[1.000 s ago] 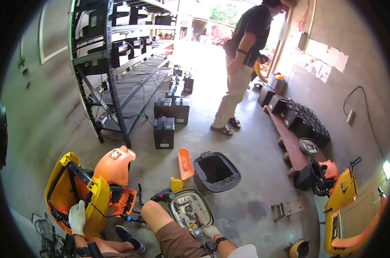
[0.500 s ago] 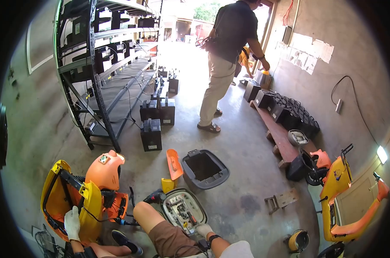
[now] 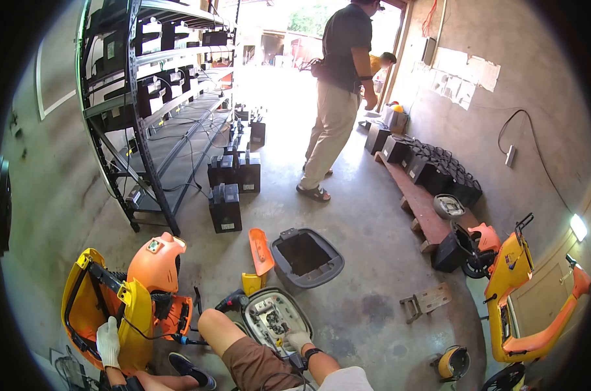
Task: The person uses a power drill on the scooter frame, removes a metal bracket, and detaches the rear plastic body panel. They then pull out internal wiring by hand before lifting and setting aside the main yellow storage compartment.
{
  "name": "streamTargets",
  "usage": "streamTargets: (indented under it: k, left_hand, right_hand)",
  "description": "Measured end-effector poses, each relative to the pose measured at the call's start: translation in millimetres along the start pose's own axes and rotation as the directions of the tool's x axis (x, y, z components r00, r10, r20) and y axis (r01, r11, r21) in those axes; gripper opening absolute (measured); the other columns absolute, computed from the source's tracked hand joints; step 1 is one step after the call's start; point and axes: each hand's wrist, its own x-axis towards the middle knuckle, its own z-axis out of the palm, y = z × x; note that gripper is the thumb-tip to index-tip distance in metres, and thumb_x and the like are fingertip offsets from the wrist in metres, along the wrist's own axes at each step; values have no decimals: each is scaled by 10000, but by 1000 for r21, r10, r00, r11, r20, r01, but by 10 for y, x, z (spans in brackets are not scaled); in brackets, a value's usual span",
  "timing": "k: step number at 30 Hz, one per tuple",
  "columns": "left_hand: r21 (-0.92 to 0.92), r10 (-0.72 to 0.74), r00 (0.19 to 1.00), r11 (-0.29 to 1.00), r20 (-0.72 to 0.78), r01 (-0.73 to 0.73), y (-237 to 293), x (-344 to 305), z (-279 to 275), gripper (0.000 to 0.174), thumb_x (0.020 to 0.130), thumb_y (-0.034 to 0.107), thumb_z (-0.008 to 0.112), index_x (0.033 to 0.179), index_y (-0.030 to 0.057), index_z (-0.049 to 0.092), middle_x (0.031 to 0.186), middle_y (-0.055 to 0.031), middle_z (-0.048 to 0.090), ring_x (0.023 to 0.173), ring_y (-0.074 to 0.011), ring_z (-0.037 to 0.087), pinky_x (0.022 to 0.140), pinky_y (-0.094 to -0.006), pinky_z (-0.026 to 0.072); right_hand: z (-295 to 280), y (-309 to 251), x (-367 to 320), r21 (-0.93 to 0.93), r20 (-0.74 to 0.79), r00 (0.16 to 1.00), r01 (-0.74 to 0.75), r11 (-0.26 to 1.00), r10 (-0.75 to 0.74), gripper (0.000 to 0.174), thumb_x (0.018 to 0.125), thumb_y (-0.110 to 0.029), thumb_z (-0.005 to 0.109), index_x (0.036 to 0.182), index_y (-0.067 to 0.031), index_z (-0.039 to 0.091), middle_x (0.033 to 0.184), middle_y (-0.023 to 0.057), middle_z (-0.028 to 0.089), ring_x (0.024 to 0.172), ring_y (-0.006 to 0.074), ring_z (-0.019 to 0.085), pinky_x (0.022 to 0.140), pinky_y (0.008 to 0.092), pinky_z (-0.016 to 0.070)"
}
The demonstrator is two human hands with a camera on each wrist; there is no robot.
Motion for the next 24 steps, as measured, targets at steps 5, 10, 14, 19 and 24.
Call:
streamTargets:
  k: [5,10,14,19,24]
  left_hand:
    - [-1,4,1000,1000,24,-4,-43,37,21,603,1001,455,427,759,-68,604,722,-285,576,698,-470,573,659,-539,392]
    - [-5,-1,1000,1000,-1,1,-61,36,41,605,1002,468,447,754,-60,605,689,-263,573,673,-457,567,652,-539,388]
    - [5,-27,1000,1000,-3,27,-27,32,28,600,1005,463,449,753,-59,603,689,-262,570,674,-457,564,650,-535,389]
    - [-8,-15,1000,1000,-12,15,-28,25,32,608,1004,476,450,751,-57,600,696,-267,566,682,-460,564,649,-536,385]
    - [-2,-5,1000,1000,-3,5,-36,28,34,617,1005,484,447,749,-58,597,692,-274,560,683,-466,562,647,-538,382]
  right_hand:
    - [-89,135,-212,-45,-67,998,6,999,-9,225,944,-186,590,1005,0,704,804,63,693,593,156,608,515,294,496]
    - [-270,257,-353,-106,-139,989,-71,992,56,322,944,-333,617,965,-28,717,747,61,676,567,182,604,521,365,519]
    - [-316,312,-387,-96,-188,975,-136,986,116,387,958,-396,603,945,-22,703,741,69,678,555,195,599,518,380,519]
    - [-324,252,-511,-130,-199,976,-115,985,88,466,978,-438,564,920,9,683,760,106,694,572,222,634,519,385,525]
    - [-247,275,-492,-102,-160,983,-104,989,87,430,982,-402,553,941,3,689,768,106,700,576,219,649,523,374,534]
